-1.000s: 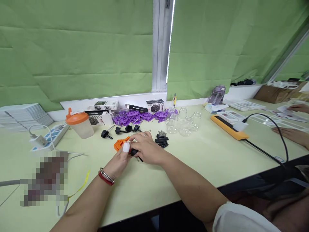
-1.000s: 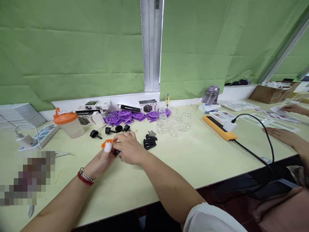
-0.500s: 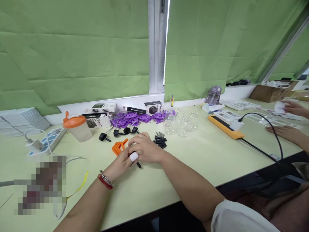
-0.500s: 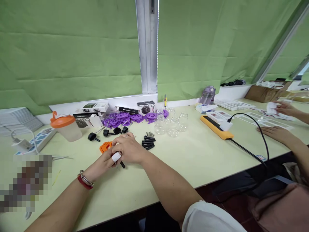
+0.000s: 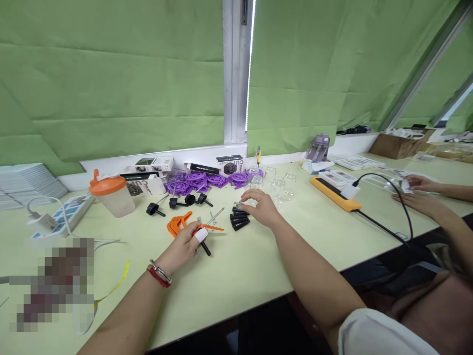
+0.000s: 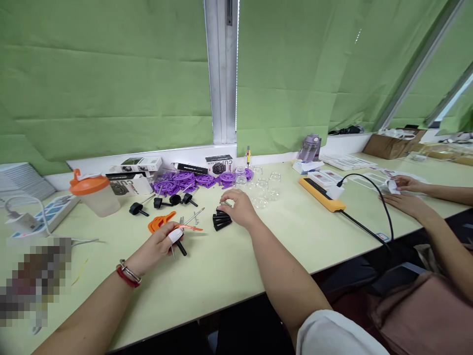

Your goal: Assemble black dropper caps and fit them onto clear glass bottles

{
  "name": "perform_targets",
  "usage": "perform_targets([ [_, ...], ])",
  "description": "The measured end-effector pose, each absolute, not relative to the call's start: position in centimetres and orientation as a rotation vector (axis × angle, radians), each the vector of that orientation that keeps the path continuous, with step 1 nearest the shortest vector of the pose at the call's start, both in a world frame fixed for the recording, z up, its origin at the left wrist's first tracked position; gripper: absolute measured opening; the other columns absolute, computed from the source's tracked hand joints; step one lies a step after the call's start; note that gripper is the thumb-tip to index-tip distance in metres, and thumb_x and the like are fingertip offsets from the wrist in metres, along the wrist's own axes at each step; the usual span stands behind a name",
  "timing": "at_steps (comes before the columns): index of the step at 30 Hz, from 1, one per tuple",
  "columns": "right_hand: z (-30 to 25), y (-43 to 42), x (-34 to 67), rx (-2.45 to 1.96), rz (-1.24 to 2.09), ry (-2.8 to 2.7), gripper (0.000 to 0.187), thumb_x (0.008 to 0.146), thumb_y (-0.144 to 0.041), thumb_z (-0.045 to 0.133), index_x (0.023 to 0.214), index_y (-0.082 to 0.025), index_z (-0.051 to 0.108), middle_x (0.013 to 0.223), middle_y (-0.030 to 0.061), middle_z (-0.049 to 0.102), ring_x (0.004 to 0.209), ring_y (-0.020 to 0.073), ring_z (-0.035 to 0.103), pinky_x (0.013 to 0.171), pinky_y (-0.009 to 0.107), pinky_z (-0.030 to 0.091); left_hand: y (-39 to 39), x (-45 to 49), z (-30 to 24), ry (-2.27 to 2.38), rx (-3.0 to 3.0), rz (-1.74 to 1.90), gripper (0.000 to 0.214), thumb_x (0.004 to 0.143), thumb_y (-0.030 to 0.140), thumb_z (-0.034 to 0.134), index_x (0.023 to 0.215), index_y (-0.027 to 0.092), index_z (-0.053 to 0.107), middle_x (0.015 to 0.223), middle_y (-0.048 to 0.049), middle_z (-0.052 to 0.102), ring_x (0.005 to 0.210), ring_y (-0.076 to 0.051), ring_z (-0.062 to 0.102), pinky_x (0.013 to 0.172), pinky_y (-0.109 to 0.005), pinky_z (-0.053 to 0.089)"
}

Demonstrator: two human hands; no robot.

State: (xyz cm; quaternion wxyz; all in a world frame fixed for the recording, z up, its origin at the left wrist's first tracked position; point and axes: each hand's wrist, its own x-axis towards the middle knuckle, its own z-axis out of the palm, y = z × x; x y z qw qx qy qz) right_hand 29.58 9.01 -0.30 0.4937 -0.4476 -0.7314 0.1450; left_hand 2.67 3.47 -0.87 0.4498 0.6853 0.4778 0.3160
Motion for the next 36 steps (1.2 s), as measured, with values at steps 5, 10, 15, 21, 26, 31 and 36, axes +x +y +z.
perform_targets([
  [5, -1.9, 8.6, 27.5, -1.095, 0.355, -1.983, 0.002, 0.076, -0.017, 0.07, 0.075, -0.018, 0.069, 0.085, 0.0048, 0.069, 0.087, 0.0185, 0.058, 0.085, 0.035, 0.043, 3.9, 2.0, -0.6, 1.215, 1.665, 0.813, 0.033, 0.082, 0.053, 0.055, 0.085, 0.02, 0.057, 0.067, 0.0022, 0.046, 0.055, -0.012, 0.041, 0.049, -0.025, 0.034],
  [10, -2.3, 7.6, 24.7, -1.031, 0.333, -2.299, 0.007, 0.076, -0.017, 0.072, 0.082, -0.017, 0.07, 0.089, 0.0059, 0.07, 0.092, 0.02, 0.056, 0.088, 0.038, 0.04, 4.4, 0.8, -0.2, 1.294, 1.485, 0.959, 0.035, 0.081, 0.053, 0.053, 0.088, 0.018, 0.054, 0.077, -0.0006, 0.055, 0.057, -0.011, 0.046, 0.048, -0.022, 0.035],
  [15, -2.6, 7.2, 24.2, -1.026, 0.352, -2.329, 0.007, 0.076, -0.017, 0.072, 0.083, -0.017, 0.07, 0.089, 0.0059, 0.07, 0.093, 0.02, 0.056, 0.088, 0.038, 0.038, 4.3, 0.8, -0.1, 1.26, 1.482, 0.916, 0.034, 0.081, 0.051, 0.054, 0.083, 0.017, 0.053, 0.071, 0.0015, 0.052, 0.055, -0.009, 0.042, 0.046, -0.02, 0.03],
  [21, -2.6, 7.2, 24.2, -1.01, 0.358, -2.277, 0.005, 0.077, -0.017, 0.071, 0.082, -0.017, 0.07, 0.087, 0.0055, 0.07, 0.09, 0.0193, 0.057, 0.086, 0.036, 0.041, 4.1, 0.7, -0.1, 1.186, 1.521, 0.884, 0.03, 0.084, 0.048, 0.054, 0.085, 0.018, 0.055, 0.076, 0.0014, 0.053, 0.055, -0.008, 0.04, 0.048, -0.021, 0.032],
  [26, -2.4, 6.9, 24.0, -1.028, 0.41, -2.262, 0.006, 0.08, -0.022, 0.069, 0.081, -0.017, 0.071, 0.084, 0.0057, 0.07, 0.087, 0.0187, 0.058, 0.084, 0.034, 0.042, 4.0, 0.4, 0.1, 1.168, 1.49, 0.845, 0.029, 0.082, 0.047, 0.056, 0.086, 0.018, 0.057, 0.074, 0.0018, 0.054, 0.053, -0.008, 0.04, 0.047, -0.021, 0.031],
  [31, -2.1, 6.3, 23.6, -0.966, 0.437, -2.271, 0.011, 0.083, -0.026, 0.066, 0.081, -0.017, 0.071, 0.082, 0.0055, 0.07, 0.084, 0.018, 0.058, 0.081, 0.033, 0.043, 3.9, 0.5, 0.1, 1.129, 1.478, 0.806, 0.028, 0.08, 0.047, 0.059, 0.084, 0.019, 0.056, 0.076, 0.0013, 0.054, 0.052, -0.008, 0.041, 0.047, -0.021, 0.029],
  [36, -2.1, 5.8, 23.2, -0.934, 0.475, -2.294, 0.015, 0.084, -0.03, 0.065, 0.083, -0.017, 0.072, 0.081, 0.0055, 0.071, 0.084, 0.0178, 0.058, 0.08, 0.032, 0.043, 3.9, 0.5, -0.1, 1.085, 1.505, 0.75, 0.025, 0.082, 0.046, 0.057, 0.087, 0.021, 0.057, 0.079, 0.0009, 0.056, 0.052, -0.009, 0.042, 0.049, -0.022, 0.029],
])
